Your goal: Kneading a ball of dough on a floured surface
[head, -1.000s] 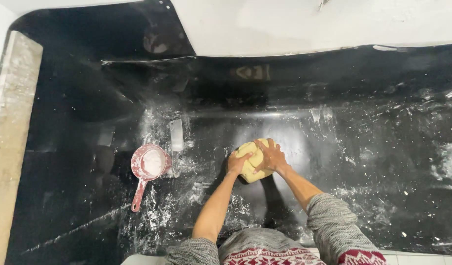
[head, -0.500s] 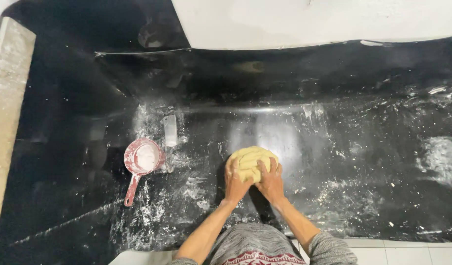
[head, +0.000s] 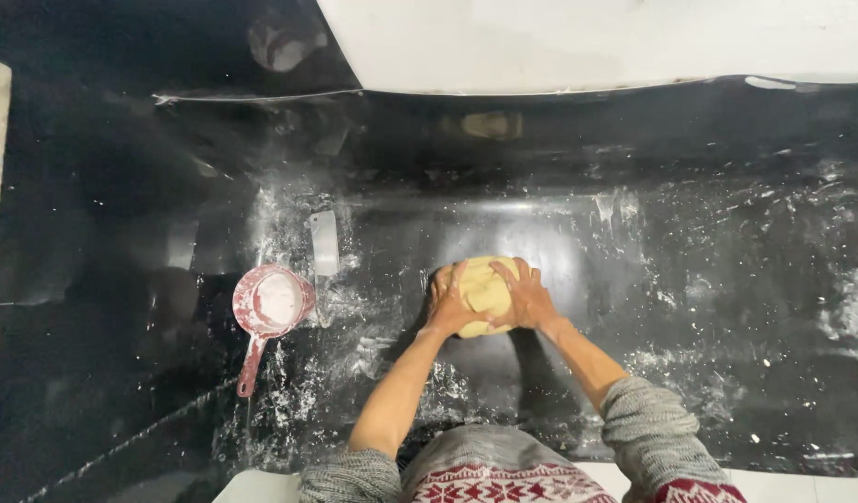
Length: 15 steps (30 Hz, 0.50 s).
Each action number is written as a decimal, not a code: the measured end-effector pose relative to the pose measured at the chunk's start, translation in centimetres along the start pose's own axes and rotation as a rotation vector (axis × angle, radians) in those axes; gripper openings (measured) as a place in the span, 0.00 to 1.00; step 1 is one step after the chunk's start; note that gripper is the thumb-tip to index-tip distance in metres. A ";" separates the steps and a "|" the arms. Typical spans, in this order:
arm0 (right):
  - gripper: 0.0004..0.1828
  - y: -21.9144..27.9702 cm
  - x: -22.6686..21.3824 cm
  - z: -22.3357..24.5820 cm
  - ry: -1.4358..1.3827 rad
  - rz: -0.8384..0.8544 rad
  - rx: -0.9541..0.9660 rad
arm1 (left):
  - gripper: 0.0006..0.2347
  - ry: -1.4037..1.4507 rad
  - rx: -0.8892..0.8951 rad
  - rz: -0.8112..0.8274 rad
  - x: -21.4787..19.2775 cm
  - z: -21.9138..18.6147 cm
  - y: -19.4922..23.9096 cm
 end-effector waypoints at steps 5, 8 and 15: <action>0.71 -2.5 0.0 -1.3 0.005 0.028 0.087 | 0.59 0.023 -0.033 -0.004 0.2 2.2 -3.8; 0.66 -0.4 -0.9 -0.1 -0.048 -0.022 0.135 | 0.58 -0.040 0.008 0.012 -0.6 1.5 -3.4; 0.55 8.3 -0.7 3.1 -0.224 -0.204 0.123 | 0.53 -0.175 0.058 -0.054 -0.9 -2.0 6.1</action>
Point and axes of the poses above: each hand's wrist, its own y-axis away from the middle knuckle, its own x-axis out of the palm, z = x × y, the point moved 7 cm from there along -y, towards the middle knuckle, and after that the axes turned 3 degrees about z, right-handed, at the moved point
